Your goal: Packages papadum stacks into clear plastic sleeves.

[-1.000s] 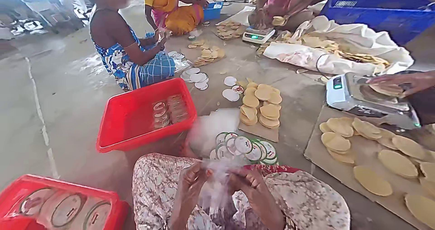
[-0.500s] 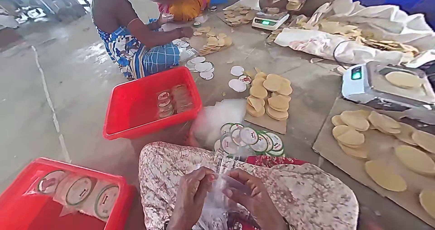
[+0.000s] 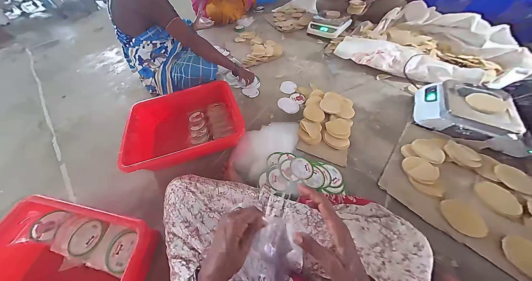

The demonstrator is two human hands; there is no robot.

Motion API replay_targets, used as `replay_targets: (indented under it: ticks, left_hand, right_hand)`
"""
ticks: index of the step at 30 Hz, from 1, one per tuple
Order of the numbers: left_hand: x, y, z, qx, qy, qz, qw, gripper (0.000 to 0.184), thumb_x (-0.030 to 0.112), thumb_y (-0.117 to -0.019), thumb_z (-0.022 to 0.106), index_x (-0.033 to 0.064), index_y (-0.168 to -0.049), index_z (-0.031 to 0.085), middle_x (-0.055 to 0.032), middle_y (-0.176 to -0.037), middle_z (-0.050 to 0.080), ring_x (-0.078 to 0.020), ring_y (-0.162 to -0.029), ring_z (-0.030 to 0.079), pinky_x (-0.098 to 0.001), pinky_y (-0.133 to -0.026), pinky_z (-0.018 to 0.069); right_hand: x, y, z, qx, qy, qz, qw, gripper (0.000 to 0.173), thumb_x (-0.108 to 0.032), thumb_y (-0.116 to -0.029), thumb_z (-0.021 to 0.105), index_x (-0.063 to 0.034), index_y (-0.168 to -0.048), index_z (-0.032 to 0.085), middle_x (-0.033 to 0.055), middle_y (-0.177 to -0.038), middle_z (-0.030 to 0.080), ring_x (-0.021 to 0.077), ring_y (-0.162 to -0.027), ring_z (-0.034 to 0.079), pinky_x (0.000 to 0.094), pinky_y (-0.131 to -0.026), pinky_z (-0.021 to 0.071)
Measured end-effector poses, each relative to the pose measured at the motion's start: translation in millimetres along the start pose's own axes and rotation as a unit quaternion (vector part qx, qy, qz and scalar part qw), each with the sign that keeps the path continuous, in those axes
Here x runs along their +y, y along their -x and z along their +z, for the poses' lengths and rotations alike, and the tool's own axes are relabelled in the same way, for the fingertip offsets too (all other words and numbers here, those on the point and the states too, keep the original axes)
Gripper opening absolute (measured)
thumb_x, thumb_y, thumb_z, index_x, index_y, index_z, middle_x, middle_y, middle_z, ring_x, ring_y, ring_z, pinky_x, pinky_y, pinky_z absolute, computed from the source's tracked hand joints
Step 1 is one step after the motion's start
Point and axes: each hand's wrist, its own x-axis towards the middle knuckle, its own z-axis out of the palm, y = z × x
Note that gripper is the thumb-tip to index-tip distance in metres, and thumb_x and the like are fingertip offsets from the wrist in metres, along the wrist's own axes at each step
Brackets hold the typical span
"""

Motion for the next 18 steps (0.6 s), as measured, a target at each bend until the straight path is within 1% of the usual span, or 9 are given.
replay_targets:
  ticks: [2, 4, 6, 8, 9, 12, 14, 16, 18]
  left_hand:
    - [8, -5, 6, -0.037, -0.056, 0.043, 0.997, 0.032, 0.035, -0.1030, 0.057, 0.0100, -0.088, 0.071, -0.0007, -0.073, 0.069, -0.0081, -0.069, 0.064, -0.0254, -0.070, 0.0527]
    - [9, -11, 13, -0.012, -0.027, 0.057, 0.998, 0.027, 0.033, -0.0988, 0.064, 0.0102, -0.088, 0.072, -0.0003, -0.080, 0.071, -0.0078, -0.079, 0.066, -0.0245, -0.078, 0.0541]
    - [9, -16, 16, 0.016, 0.086, 0.025, 0.996, 0.033, 0.029, -0.0957, 0.071, 0.0020, -0.113, 0.068, -0.0055, -0.106, 0.071, -0.0099, -0.099, 0.068, -0.0262, -0.088, 0.0575]
    - [10, -13, 19, 0.003, 0.204, -0.035, 0.978, 0.062, 0.032, -0.0927, 0.073, -0.0003, -0.140, 0.049, -0.0059, -0.127, 0.065, -0.0134, -0.113, 0.064, -0.0309, -0.094, 0.0569]
    - [12, -7, 24, 0.002, 0.263, -0.078, 0.962, 0.061, 0.030, -0.0904, 0.076, 0.0008, -0.138, 0.053, -0.0043, -0.123, 0.068, -0.0127, -0.111, 0.066, -0.0323, -0.093, 0.0581]
    - [12, 6, 41, 0.012, 0.354, -0.177, 0.918, 0.013, 0.010, -0.0953, 0.068, 0.0058, -0.105, 0.075, 0.0016, -0.091, 0.075, -0.0056, -0.082, 0.070, -0.0260, -0.079, 0.0593]
    - [8, 9, 47, 0.053, 0.352, -0.197, 0.914, 0.011, 0.005, -0.0970, 0.063, 0.0051, -0.101, 0.073, 0.0025, -0.082, 0.072, -0.0040, -0.071, 0.065, -0.0228, -0.069, 0.0561]
    - [12, 6, 45, 0.122, 0.318, -0.220, 0.914, 0.013, -0.001, -0.0910, 0.067, 0.0077, -0.100, 0.071, 0.0056, -0.084, 0.074, -0.0020, -0.074, 0.069, -0.0221, -0.072, 0.0591]
    - [7, 3, 42, 0.151, 0.299, -0.215, 0.917, 0.014, 0.000, -0.0882, 0.071, 0.0124, -0.094, 0.073, 0.0079, -0.084, 0.075, -0.0013, -0.077, 0.070, -0.0224, -0.075, 0.0598]
  right_hand:
    - [-9, -2, 2, -0.037, 0.012, -0.027, 0.999, 0.056, -0.052, -0.0902, 0.072, -0.0083, -0.125, 0.070, 0.0043, -0.122, 0.071, 0.0120, -0.117, 0.064, 0.0366, -0.102, 0.0524]
    - [-13, -4, 9, -0.036, -0.039, -0.028, 0.998, 0.021, -0.031, -0.0935, 0.073, -0.0109, -0.098, 0.076, -0.0029, -0.094, 0.076, 0.0042, -0.093, 0.069, 0.0269, -0.087, 0.0569]
    - [-12, -5, 11, 0.024, -0.094, -0.032, 0.995, 0.011, -0.021, -0.0958, 0.071, -0.0118, -0.091, 0.072, -0.0050, -0.086, 0.073, 0.0019, -0.083, 0.069, 0.0211, -0.079, 0.0593]
    - [-11, -6, 10, 0.084, -0.135, -0.021, 0.987, 0.006, -0.022, -0.0946, 0.072, -0.0165, -0.092, 0.073, -0.0078, -0.086, 0.073, 0.0008, -0.081, 0.069, 0.0194, -0.078, 0.0594]
    - [-11, -5, 10, 0.091, -0.155, -0.011, 0.984, 0.005, -0.023, -0.0943, 0.072, -0.0179, -0.094, 0.073, -0.0086, -0.086, 0.073, 0.0004, -0.081, 0.069, 0.0191, -0.078, 0.0588]
    - [-2, -3, 11, 0.054, -0.185, 0.035, 0.981, 0.006, -0.021, -0.0922, 0.074, -0.0152, -0.092, 0.074, -0.0079, -0.086, 0.074, 0.0014, -0.081, 0.069, 0.0214, -0.077, 0.0595]
    - [20, -13, 3, 0.055, -0.144, 0.067, 0.986, 0.018, -0.028, -0.0942, 0.071, -0.0106, -0.099, 0.074, -0.0050, -0.089, 0.074, 0.0041, -0.081, 0.070, 0.0244, -0.075, 0.0604]
    - [57, -35, -15, 0.075, -0.036, 0.124, 0.989, 0.025, -0.023, -0.0961, 0.067, -0.0019, -0.109, 0.071, 0.0026, -0.093, 0.074, 0.0104, -0.082, 0.071, 0.0311, -0.076, 0.0615]
    - [102, -61, -34, 0.063, 0.113, 0.191, 0.973, 0.030, -0.024, -0.0965, 0.066, -0.0013, -0.115, 0.072, 0.0101, -0.097, 0.074, 0.0197, -0.087, 0.071, 0.0424, -0.081, 0.0583]
